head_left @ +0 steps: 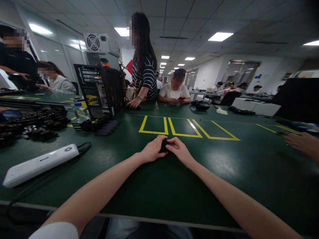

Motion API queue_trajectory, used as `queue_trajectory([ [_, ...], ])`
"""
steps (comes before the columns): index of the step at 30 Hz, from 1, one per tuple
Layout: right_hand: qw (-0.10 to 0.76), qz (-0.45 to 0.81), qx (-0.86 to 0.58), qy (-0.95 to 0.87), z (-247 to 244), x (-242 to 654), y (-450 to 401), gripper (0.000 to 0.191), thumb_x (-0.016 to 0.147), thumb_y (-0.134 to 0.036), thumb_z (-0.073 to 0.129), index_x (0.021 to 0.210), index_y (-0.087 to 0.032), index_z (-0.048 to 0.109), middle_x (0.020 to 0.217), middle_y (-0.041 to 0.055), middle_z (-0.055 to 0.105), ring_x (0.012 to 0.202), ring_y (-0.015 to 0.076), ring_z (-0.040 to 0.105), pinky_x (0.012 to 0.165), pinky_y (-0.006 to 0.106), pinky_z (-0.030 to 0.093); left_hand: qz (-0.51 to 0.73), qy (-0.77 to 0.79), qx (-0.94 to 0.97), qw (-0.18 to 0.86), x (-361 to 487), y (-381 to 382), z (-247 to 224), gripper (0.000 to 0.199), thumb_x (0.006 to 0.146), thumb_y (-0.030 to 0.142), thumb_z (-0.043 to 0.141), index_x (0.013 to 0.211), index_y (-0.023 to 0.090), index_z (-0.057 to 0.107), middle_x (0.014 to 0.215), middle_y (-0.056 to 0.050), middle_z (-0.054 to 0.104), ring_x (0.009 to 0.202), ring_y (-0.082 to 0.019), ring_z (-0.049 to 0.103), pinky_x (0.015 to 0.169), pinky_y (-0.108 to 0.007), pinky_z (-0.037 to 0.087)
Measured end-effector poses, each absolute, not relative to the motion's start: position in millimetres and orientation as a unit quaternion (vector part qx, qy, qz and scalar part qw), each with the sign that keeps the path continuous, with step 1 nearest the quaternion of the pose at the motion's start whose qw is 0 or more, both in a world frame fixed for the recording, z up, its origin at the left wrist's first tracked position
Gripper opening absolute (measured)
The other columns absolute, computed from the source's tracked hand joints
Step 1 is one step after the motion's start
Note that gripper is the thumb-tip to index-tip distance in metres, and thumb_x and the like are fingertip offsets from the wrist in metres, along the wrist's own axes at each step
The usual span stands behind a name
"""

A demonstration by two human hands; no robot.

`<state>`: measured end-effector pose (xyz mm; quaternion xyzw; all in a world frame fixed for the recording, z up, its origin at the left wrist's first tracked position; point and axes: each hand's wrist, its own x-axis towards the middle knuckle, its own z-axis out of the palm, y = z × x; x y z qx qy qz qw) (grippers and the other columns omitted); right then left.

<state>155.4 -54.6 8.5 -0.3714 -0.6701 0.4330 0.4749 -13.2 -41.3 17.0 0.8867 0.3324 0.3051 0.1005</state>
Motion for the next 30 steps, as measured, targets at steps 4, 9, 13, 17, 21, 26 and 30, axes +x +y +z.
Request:
queue_trajectory([
  [4,0.459,0.414,-0.400,-0.676,7.3,155.9,-52.1,0.031,0.071,-0.032,0.056,0.098,-0.020,0.049,0.101,0.0038,0.054,0.091,0.0158,0.055,0.082,0.035,0.044,0.301,0.334,0.889,0.092,-13.0,-40.7,15.4,0.060,0.068,0.030,0.059,0.117,0.021,0.026,0.114,-0.008,0.041,0.101,-0.023,0.048,0.084,-0.041,0.042],
  [9,0.441,0.422,-0.398,-0.685,6.9,156.8,-52.3,0.031,0.072,-0.030,0.054,0.099,-0.018,0.050,0.102,0.0053,0.055,0.094,0.0170,0.054,0.086,0.036,0.042,0.307,0.329,0.889,0.088,-13.0,-40.5,14.0,0.060,0.067,0.029,0.060,0.117,0.021,0.026,0.114,-0.008,0.041,0.102,-0.023,0.047,0.086,-0.041,0.041],
  [13,0.452,0.457,-0.347,-0.683,8.4,156.6,-57.4,0.030,0.069,-0.024,0.058,0.096,-0.020,0.046,0.102,0.0026,0.052,0.095,0.0156,0.054,0.084,0.033,0.044,0.303,0.328,0.890,0.094,-13.5,-40.6,14.8,0.059,0.068,0.029,0.058,0.117,0.022,0.026,0.115,-0.008,0.041,0.102,-0.023,0.047,0.086,-0.041,0.041],
  [17,0.470,0.458,-0.355,-0.666,10.0,155.4,-59.2,0.022,0.070,-0.028,0.057,0.089,-0.021,0.047,0.096,0.0011,0.053,0.087,0.0140,0.056,0.080,0.031,0.045,0.300,0.325,0.891,0.099,-13.8,-40.7,16.3,0.059,0.069,0.031,0.058,0.117,0.022,0.026,0.114,-0.008,0.041,0.102,-0.023,0.047,0.086,-0.040,0.041],
  [21,0.475,0.435,-0.378,-0.664,11.2,154.2,-56.5,0.022,0.070,-0.031,0.057,0.088,-0.020,0.049,0.093,0.0010,0.054,0.084,0.0138,0.057,0.077,0.031,0.046,0.299,0.321,0.894,0.094,-13.5,-40.9,17.3,0.059,0.069,0.031,0.058,0.117,0.021,0.026,0.114,-0.008,0.041,0.101,-0.022,0.047,0.085,-0.039,0.042],
  [26,0.451,0.409,-0.409,-0.680,11.2,154.4,-56.6,0.028,0.072,-0.030,0.053,0.098,-0.019,0.049,0.102,0.0039,0.054,0.092,0.0161,0.055,0.083,0.035,0.044,0.298,0.321,0.894,0.096,-13.5,-40.7,17.0,0.058,0.069,0.031,0.058,0.117,0.021,0.026,0.114,-0.008,0.041,0.100,-0.022,0.048,0.085,-0.039,0.042],
  [30,0.453,0.422,-0.381,-0.687,11.5,154.4,-60.0,0.025,0.071,-0.027,0.055,0.094,-0.020,0.048,0.100,0.0019,0.053,0.096,0.0165,0.053,0.083,0.034,0.044,0.298,0.318,0.895,0.093,-14.3,-40.6,16.9,0.058,0.070,0.031,0.058,0.117,0.020,0.027,0.113,-0.008,0.041,0.099,-0.022,0.048,0.085,-0.039,0.042],
])
